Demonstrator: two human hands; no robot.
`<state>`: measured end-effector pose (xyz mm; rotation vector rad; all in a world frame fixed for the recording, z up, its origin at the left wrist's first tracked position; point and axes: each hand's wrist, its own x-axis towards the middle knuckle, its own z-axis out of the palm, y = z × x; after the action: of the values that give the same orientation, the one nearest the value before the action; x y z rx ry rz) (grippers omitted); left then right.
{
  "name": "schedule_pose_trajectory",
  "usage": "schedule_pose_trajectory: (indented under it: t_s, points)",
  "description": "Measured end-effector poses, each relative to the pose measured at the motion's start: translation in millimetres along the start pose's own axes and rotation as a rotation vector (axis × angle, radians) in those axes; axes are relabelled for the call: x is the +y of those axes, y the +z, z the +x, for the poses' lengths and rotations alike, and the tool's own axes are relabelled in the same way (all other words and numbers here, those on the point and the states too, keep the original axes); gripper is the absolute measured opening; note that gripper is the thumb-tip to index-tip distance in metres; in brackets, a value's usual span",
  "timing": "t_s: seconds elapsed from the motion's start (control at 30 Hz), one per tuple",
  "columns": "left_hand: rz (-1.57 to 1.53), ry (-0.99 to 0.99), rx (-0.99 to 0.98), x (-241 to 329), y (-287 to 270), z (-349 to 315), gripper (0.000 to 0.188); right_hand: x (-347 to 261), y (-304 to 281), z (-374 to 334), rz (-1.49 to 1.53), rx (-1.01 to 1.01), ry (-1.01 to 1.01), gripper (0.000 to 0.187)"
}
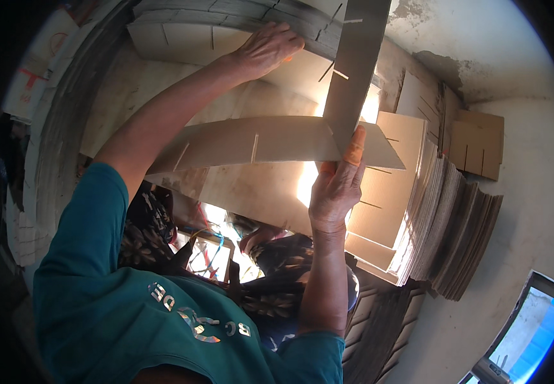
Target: The person repeatedly picks up pre-cut cardboard pieces and inserts them into slots on a larger cardboard structure. The task involves continuous manual assembly of the cardboard components.
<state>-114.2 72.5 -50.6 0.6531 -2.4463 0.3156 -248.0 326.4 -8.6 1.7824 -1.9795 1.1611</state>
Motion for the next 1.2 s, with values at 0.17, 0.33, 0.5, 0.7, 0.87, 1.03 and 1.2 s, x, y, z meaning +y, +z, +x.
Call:
schedule_pose_trajectory:
  t_s: [0.17, 0.33, 0.5, 0.7, 0.87, 1.03, 1.2]
  points:
    - [-0.084, 0.036, 0.061, 6, -15, -2, 0.015, -6, -4, 1, -0.033, -0.015, -0.015, 0.068]
    - [-0.192, 0.030, -0.024, 0, -17, -1, 0.012, -10, -11, 0, -0.037, -0.017, -0.010, 0.067]
    - [-0.167, 0.028, -0.041, 2, -20, 2, 0.012, -12, -16, 1, -0.032, -0.017, 0.003, 0.066]
    - [-0.288, 0.028, 0.094, 8, -23, -1, 0.013, -9, -16, 0, -0.032, -0.013, 0.017, 0.066]
    - [-0.276, -0.029, -0.010, 7, -28, 5, 0.012, -12, -19, 1, -0.040, 0.002, -0.005, 0.067]
    - [-0.264, 0.024, 0.052, 13, -32, 5, 0.016, -10, -19, 2, -0.046, 0.016, -0.017, 0.067]
    - [-0.267, 0.055, 0.103, 18, -38, 7, 0.020, -7, -20, -2, 0.034, 0.013, 0.020, 0.069]
